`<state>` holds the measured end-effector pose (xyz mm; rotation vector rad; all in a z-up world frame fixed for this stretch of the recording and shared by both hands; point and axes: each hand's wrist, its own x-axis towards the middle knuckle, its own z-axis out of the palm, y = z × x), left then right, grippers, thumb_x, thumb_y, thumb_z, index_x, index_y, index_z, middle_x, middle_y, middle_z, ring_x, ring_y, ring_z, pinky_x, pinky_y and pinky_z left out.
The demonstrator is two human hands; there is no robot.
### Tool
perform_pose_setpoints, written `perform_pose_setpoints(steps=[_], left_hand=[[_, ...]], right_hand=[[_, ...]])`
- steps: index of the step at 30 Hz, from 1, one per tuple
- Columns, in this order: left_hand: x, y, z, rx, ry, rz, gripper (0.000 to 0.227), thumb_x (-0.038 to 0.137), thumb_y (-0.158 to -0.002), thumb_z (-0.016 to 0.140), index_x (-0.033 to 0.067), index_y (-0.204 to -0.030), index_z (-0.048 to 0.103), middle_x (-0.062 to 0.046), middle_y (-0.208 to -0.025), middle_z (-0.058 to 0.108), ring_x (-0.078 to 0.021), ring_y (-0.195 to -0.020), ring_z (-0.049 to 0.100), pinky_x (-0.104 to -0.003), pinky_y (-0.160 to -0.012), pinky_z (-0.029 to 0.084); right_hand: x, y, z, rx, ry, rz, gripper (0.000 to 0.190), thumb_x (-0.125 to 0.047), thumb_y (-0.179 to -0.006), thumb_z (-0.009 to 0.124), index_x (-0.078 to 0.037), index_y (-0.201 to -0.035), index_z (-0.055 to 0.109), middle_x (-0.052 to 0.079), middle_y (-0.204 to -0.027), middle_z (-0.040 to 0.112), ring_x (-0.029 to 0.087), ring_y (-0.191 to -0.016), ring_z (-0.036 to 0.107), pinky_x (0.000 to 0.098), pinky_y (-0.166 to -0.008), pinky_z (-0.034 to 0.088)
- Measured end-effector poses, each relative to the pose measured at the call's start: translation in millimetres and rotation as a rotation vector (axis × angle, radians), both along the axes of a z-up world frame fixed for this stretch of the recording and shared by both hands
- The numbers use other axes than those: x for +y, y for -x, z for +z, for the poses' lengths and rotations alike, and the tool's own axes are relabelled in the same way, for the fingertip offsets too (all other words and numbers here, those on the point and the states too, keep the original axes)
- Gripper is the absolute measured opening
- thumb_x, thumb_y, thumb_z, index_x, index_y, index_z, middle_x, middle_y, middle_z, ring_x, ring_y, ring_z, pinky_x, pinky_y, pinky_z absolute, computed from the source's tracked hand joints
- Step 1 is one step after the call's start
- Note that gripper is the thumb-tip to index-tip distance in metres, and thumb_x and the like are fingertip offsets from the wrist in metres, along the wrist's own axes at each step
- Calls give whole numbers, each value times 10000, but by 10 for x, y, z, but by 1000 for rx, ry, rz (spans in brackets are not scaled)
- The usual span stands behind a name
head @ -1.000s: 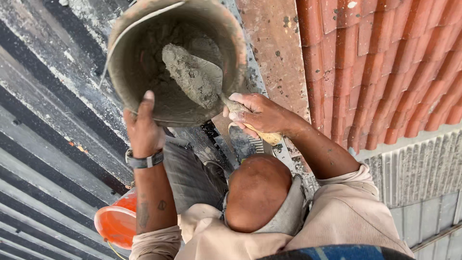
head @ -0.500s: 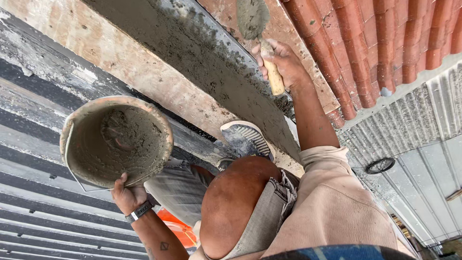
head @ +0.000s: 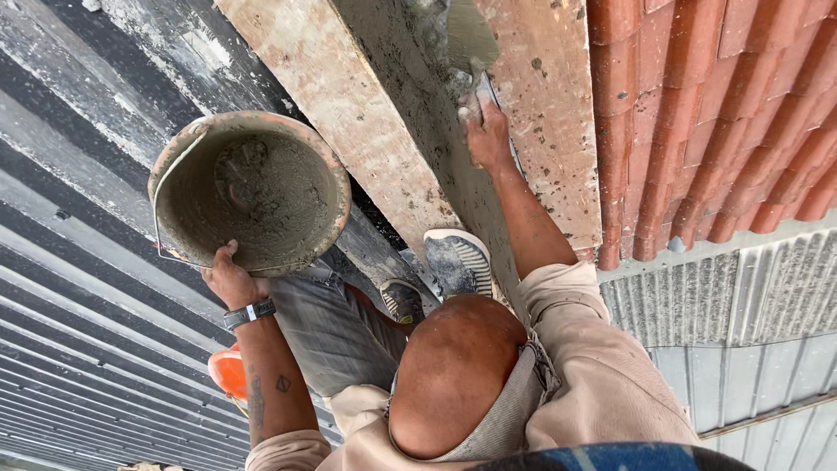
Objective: The person applies mortar from a bucket to a concrete gutter ledge using a trowel and then smooths it.
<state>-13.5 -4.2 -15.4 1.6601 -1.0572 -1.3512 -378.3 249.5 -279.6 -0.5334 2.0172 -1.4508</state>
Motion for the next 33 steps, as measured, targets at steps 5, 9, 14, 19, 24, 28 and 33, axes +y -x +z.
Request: perform_pose_setpoints(steps=[5,9,14,19,24,28,33], left_hand=[[-1,-95,-207,71,-17,154,336,0,-770,650,-30,-1093,563,-185,-1122,662,-316,-997,693,-436,-876,643],[22,-378,-343,-514,45,43,268,91,-845,687,-62,-1062,654,-203,-1142,616,-314,-1013,665,-437,-860,622],[-43,-197,-219,-187,-22,189,414,91,-750,684,-151,-1035,506,-274,-1085,614,-393,-968,684,-512,-851,646],[-61,101,-69,-184,14,237,489,37,-690,666,-85,-1096,423,-276,-1067,588,-441,-967,675,-535,-910,651],[-117,-54,-189,-317,39,255,406,68,-739,667,-120,-1076,542,-215,-1083,613,-350,-977,685,-453,-859,645],[-22,72,-142,-203,70,248,331,39,-738,667,-36,-1051,589,-154,-1063,629,-296,-961,670,-412,-835,621],[112,198,-38,63,99,163,349,-34,-730,611,-3,-1078,615,-118,-1077,656,-265,-982,667,-383,-863,593]], right_hand=[[97,463,275,-705,-486,18,498,-195,-1050,520,-114,-1504,332,144,-948,657,289,-744,595,481,-650,553],[47,555,38,-406,-501,303,345,-222,-1045,469,-89,-1354,544,168,-946,666,286,-798,655,467,-704,560],[-511,846,28,55,-673,518,378,-309,-1089,469,-18,-1311,564,218,-871,670,380,-795,673,539,-697,555],[-559,684,58,151,-691,629,422,-301,-1041,487,-2,-1331,554,243,-859,657,398,-789,682,523,-718,576],[7,367,24,-53,-722,659,417,-345,-1068,420,-5,-1245,584,310,-976,663,490,-943,655,572,-878,521],[416,144,14,-296,-738,592,352,-268,-1067,420,-12,-1247,582,224,-938,646,386,-873,627,495,-799,520],[-69,416,-98,-640,-584,377,309,-147,-1064,423,-2,-1306,548,97,-807,592,222,-675,572,388,-590,517]])
